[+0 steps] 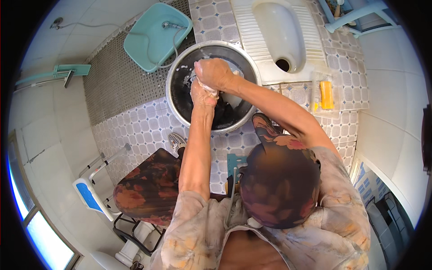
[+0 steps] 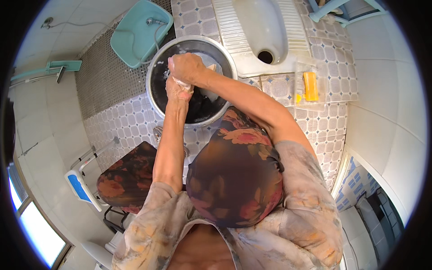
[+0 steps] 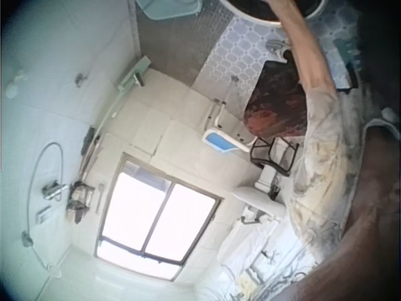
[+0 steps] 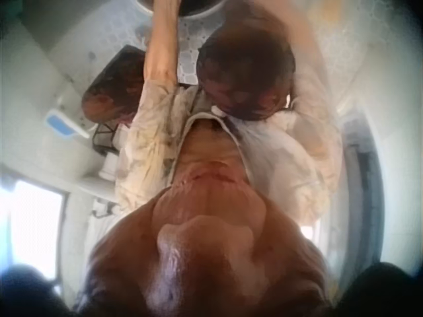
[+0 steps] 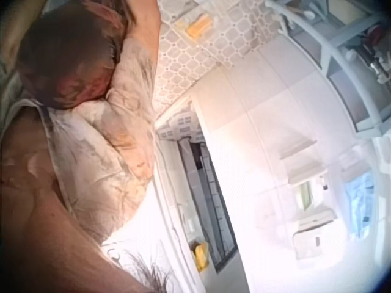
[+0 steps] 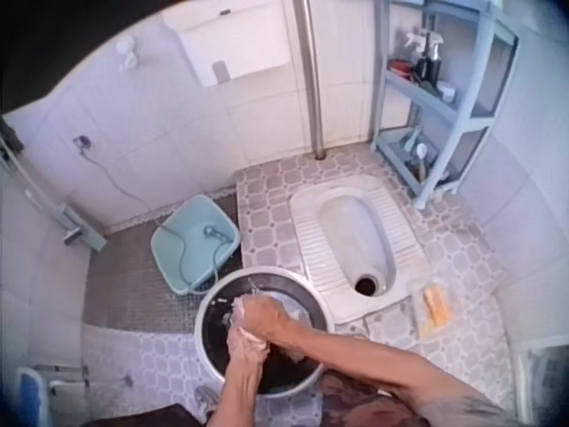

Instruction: The person washes clothes in a basin, applying soap to a cloth, scrubbing and wringing it out by hand before placing it into a tub, and then applying soap onto a black garment and scrubbing it by hand in the basin.

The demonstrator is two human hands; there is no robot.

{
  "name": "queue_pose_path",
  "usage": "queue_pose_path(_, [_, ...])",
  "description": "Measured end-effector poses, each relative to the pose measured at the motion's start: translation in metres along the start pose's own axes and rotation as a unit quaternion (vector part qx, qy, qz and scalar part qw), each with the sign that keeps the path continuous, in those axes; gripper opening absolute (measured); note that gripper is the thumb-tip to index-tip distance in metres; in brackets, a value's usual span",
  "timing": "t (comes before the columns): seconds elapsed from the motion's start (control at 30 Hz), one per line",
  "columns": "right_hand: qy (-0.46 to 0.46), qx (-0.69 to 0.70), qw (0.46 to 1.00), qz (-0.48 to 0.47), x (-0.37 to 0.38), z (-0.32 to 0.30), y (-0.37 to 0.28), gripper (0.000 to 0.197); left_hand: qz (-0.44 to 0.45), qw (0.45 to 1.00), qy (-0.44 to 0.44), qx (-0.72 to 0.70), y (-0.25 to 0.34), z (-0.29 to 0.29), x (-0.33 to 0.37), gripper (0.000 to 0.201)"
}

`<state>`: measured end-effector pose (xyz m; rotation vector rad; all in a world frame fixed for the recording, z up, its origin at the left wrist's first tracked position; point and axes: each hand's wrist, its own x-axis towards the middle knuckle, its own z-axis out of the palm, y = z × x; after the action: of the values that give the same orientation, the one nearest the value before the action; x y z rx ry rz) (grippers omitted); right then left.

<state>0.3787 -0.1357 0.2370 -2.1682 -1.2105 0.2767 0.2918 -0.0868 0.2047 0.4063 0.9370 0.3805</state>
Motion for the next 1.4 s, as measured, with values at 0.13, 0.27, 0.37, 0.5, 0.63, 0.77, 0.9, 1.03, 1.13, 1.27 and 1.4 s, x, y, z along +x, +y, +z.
queue_pose_path(0.13, [0.005,0.044,0.995,-0.085,-0.031,0.012,-0.043,0.024,0.113,0.968,-0.060,0.216,0.013,-0.035,0.009,0.027])
queue_pose_path(0.27, [0.030,0.034,0.998,-0.032,-0.025,0.014,0.007,0.030,0.007,0.997,-0.032,0.063,0.018,-0.008,-0.011,0.022])
queue_pose_path(0.37, [-0.044,-0.041,0.997,0.044,-0.040,0.022,0.043,0.034,0.015,0.998,-0.012,0.053,0.025,0.001,-0.019,0.022])
queue_pose_path(0.5, [-0.083,0.366,0.923,0.091,-0.039,0.004,0.043,0.043,0.102,0.983,0.014,0.152,0.043,-0.007,-0.023,0.032])
queue_pose_path(0.63, [-0.110,0.397,0.910,0.057,-0.035,-0.023,0.021,0.041,0.127,0.963,-0.146,0.186,0.050,-0.002,-0.037,0.034])
queue_pose_path(0.77, [-0.144,0.274,0.949,0.056,-0.024,-0.047,0.043,0.044,0.177,0.925,-0.186,0.279,0.050,0.018,-0.052,0.055])
queue_pose_path(0.9, [-0.129,0.460,0.873,0.102,-0.021,-0.050,0.051,0.037,0.138,0.940,-0.157,0.269,0.061,-0.001,-0.043,0.040])
queue_pose_path(1.03, [-0.062,0.611,0.779,0.126,-0.027,-0.044,0.063,0.040,0.104,0.954,-0.125,0.253,0.060,-0.003,-0.039,0.024])
queue_pose_path(1.13, [-0.033,0.588,0.794,0.151,-0.028,-0.051,0.055,0.025,0.090,0.978,-0.077,0.170,0.049,0.004,-0.036,0.025])
queue_pose_path(1.27, [-0.042,0.316,0.947,0.029,-0.035,-0.056,-0.023,0.027,0.052,0.991,-0.049,0.114,0.039,-0.018,-0.004,0.025])
queue_pose_path(1.4, [0.026,-0.061,0.965,-0.253,-0.055,-0.026,-0.076,0.039,-0.095,0.879,-0.451,-0.124,0.032,-0.077,0.032,0.028])
